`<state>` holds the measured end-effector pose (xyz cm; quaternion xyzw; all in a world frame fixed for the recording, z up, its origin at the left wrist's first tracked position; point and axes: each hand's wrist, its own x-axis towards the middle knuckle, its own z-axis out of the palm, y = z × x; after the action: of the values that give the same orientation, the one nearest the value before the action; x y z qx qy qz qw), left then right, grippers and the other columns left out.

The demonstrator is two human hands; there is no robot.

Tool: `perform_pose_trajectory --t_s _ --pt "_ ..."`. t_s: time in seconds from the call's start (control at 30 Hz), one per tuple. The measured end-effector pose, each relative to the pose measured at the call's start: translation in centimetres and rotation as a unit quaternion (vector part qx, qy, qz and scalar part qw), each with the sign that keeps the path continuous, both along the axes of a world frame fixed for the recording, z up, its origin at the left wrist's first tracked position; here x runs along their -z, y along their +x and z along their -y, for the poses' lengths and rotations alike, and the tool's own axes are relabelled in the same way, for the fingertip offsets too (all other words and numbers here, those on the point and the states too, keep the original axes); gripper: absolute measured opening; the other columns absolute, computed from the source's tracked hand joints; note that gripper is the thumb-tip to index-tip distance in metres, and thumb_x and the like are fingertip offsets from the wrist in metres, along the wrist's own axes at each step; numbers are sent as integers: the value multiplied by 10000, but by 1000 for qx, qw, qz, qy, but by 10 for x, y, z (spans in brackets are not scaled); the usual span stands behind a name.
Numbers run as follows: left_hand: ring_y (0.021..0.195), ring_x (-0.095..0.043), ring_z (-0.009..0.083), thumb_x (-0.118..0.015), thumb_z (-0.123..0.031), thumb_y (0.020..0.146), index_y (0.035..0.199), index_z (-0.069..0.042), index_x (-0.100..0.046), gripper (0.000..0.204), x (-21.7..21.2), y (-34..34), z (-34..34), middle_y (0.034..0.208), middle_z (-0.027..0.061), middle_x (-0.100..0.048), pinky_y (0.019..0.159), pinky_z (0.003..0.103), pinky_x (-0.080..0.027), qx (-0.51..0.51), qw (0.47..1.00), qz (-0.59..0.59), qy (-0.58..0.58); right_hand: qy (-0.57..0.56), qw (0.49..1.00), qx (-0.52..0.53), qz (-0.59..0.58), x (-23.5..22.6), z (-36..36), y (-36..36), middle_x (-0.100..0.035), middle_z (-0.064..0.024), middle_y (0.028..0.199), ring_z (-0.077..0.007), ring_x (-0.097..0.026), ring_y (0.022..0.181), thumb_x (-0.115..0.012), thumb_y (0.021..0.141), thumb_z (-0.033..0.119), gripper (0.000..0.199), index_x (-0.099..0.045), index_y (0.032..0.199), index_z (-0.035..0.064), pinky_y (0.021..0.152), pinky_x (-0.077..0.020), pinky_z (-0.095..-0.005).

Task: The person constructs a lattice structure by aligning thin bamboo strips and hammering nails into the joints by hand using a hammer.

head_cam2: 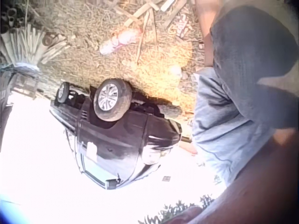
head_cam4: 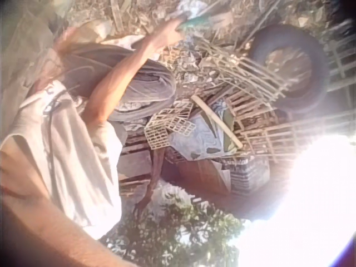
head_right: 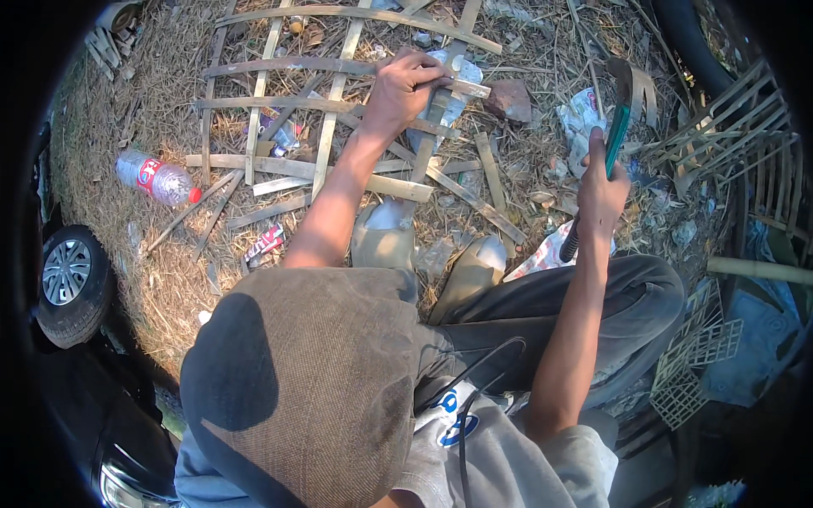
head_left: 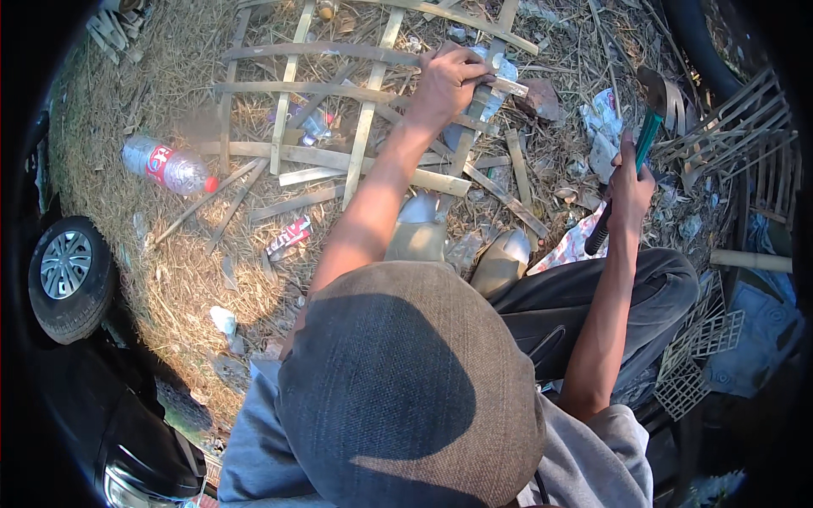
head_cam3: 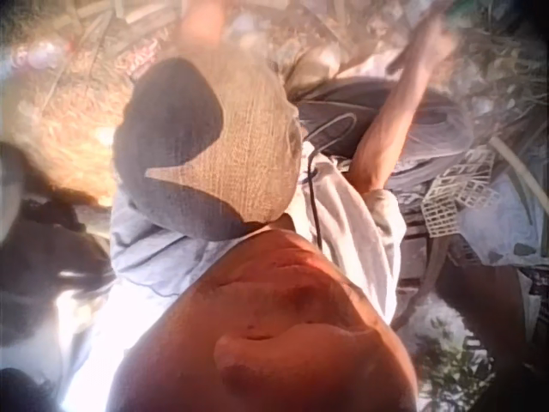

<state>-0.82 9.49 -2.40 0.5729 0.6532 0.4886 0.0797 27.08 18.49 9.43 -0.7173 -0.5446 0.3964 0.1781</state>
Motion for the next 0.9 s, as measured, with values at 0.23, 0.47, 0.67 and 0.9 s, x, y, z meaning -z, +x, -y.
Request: perform_pose_trajectory --t_s 0.23,0.47,0.67,0.9 --pt "886 -678 268 -750 -17 788 925 -55 -779 145 1 2 -1 939 89 -726 756 368 -546 5 1000 21 -6 23 962 -3 -273 -25 41 -39 -372 59 566 -51 -347 473 -390 1029 652 615 -469 797 88 442 -248 -228" --pt "883 -678 262 -739 -1 758 938 -61 -787 196 -3 -6 -5 921 84 -722 761 370 -546 30 999 12 14 -117 966 -140 -181 24 111 -54 -323 70 527 -51 -322 420 -350 1009 703 662 -409 689 126 392 -249 -242" --pt "864 -677 256 -761 -25 755 927 -59 -786 177 3 -4 -2 901 80 -724 762 370 -544 24 1000 9 14 -92 966 -152 -188 26 116 -65 -355 50 527 -56 -330 426 -343 1009 704 675 -426 707 106 390 -253 -245" --pt "859 -682 249 -752 -25 752 916 -54 -782 169 4 -3 -3 890 76 -725 763 370 -551 32 999 13 12 -38 965 -136 -219 25 124 -65 -348 54 526 -55 -339 427 -315 1027 681 673 -429 701 104 393 -251 -250"
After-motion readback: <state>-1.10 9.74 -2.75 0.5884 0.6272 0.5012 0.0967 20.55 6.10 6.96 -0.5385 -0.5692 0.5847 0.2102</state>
